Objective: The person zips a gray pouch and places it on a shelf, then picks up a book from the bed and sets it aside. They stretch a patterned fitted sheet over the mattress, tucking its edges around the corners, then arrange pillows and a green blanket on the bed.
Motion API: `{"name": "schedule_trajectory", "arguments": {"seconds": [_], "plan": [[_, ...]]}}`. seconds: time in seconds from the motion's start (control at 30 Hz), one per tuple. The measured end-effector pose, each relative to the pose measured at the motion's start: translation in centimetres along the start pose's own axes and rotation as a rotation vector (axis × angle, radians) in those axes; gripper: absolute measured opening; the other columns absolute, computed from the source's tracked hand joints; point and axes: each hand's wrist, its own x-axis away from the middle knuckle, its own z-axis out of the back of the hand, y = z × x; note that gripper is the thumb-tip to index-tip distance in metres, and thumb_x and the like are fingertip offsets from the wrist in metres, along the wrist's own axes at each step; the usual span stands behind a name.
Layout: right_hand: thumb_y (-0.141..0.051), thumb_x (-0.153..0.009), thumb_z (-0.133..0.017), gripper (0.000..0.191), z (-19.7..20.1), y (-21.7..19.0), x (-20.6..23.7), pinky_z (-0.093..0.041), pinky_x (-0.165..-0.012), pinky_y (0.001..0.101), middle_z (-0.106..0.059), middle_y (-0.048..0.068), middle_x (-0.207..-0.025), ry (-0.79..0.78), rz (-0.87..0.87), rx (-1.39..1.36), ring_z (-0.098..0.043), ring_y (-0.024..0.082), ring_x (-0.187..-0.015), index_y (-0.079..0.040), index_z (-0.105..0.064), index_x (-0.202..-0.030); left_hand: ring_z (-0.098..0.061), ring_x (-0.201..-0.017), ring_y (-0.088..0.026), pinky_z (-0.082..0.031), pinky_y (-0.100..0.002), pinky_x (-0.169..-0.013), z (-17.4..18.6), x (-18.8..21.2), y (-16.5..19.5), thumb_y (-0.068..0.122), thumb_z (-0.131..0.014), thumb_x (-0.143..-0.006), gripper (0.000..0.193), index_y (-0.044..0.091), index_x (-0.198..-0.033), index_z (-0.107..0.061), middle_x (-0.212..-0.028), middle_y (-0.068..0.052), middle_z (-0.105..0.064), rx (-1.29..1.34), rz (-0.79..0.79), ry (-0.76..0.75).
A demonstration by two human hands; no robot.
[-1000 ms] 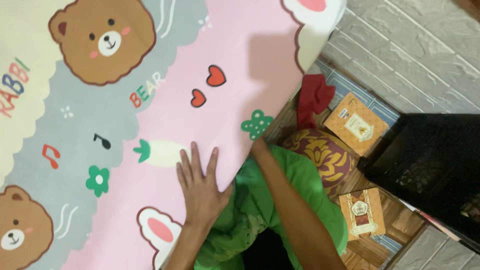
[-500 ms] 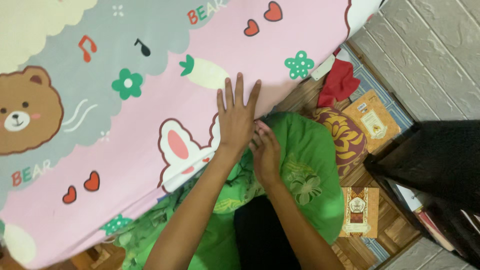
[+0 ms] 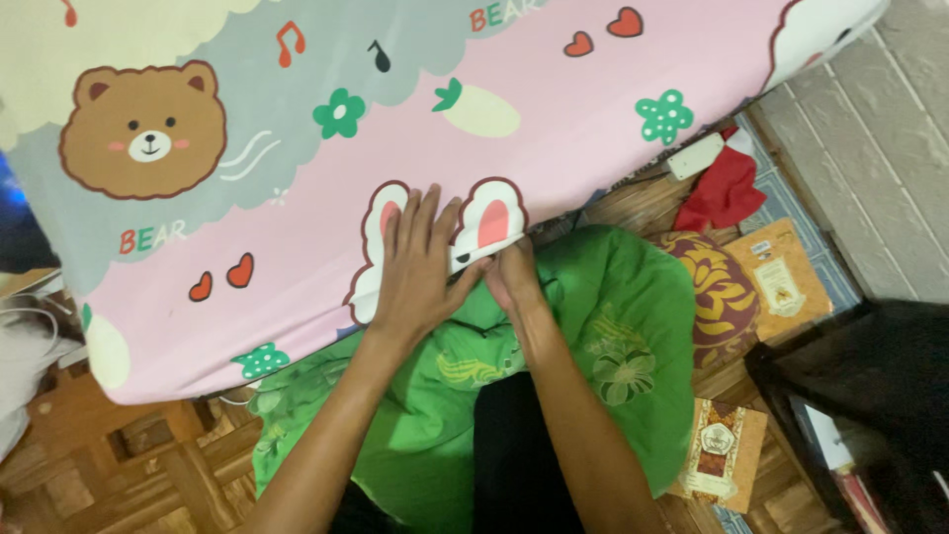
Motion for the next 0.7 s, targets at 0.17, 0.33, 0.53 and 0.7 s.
{"name": "schedule_trajectory", "arguments": {"seconds": [0.17, 0.33, 0.53, 0.7], "plan": [[-0.025, -0.115, -0.051, 0.027, -2.0, 0.9, -2.9, -0.051, -0.091, 0.0427, -0.059, 0.010, -0.122, -0.015, 0.024, 0.023, -0.058, 0.025, -0.110, -0.004, -0.054, -0.133, -0.027, -0.150, -0.046, -0.021, -0.063, -0.120, 1.5, 2.9, -2.9, 0.030, -0.078, -0.080, 0.082, 0.013, -0.153, -0.043, -0.162, -0.023, -0.031, -0.211, -0.027, -0.078], [-0.028, -0.109, -0.052, 0.033, -5.4, 0.7, -6.2, -0.046, -0.099, 0.0450, -0.056, 0.009, -0.132, 0.193, -0.030, -0.056, -0.055, 0.026, -0.119, -0.010, -0.052, -0.137, -0.027, -0.153, -0.047, -0.024, -0.063, -0.123, 0.9, 2.5, -4.2, 0.003, -0.068, -0.082, 0.087, 0.031, -0.160, -0.040, -0.168, -0.019, -0.028, -0.403, -0.026, -0.052], [-0.031, -0.102, -0.052, 0.042, -5.6, 1.5, -1.9, -0.040, -0.108, 0.0479, -0.053, 0.008, -0.144, 0.086, -0.279, -0.213, -0.051, 0.028, -0.131, -0.016, -0.050, -0.141, -0.028, -0.148, -0.051, -0.027, -0.070, -0.115, 0.9, 0.6, -4.6, 0.003, -0.070, -0.077, 0.096, 0.042, -0.159, -0.038, -0.167, -0.016, -0.028, -0.453, -0.011, -0.086], [-0.028, -0.099, -0.058, 0.045, -3.5, 4.6, 4.9, -0.041, -0.109, 0.0478, -0.053, 0.008, -0.146, 0.077, -0.244, -0.117, -0.050, 0.028, -0.135, -0.017, -0.051, -0.142, -0.030, -0.148, -0.053, -0.029, -0.071, -0.115, 0.6, 1.2, -4.3, 0.008, -0.073, -0.079, 0.094, 0.039, -0.160, -0.036, -0.165, -0.019, -0.030, -0.406, -0.012, -0.073]]}}
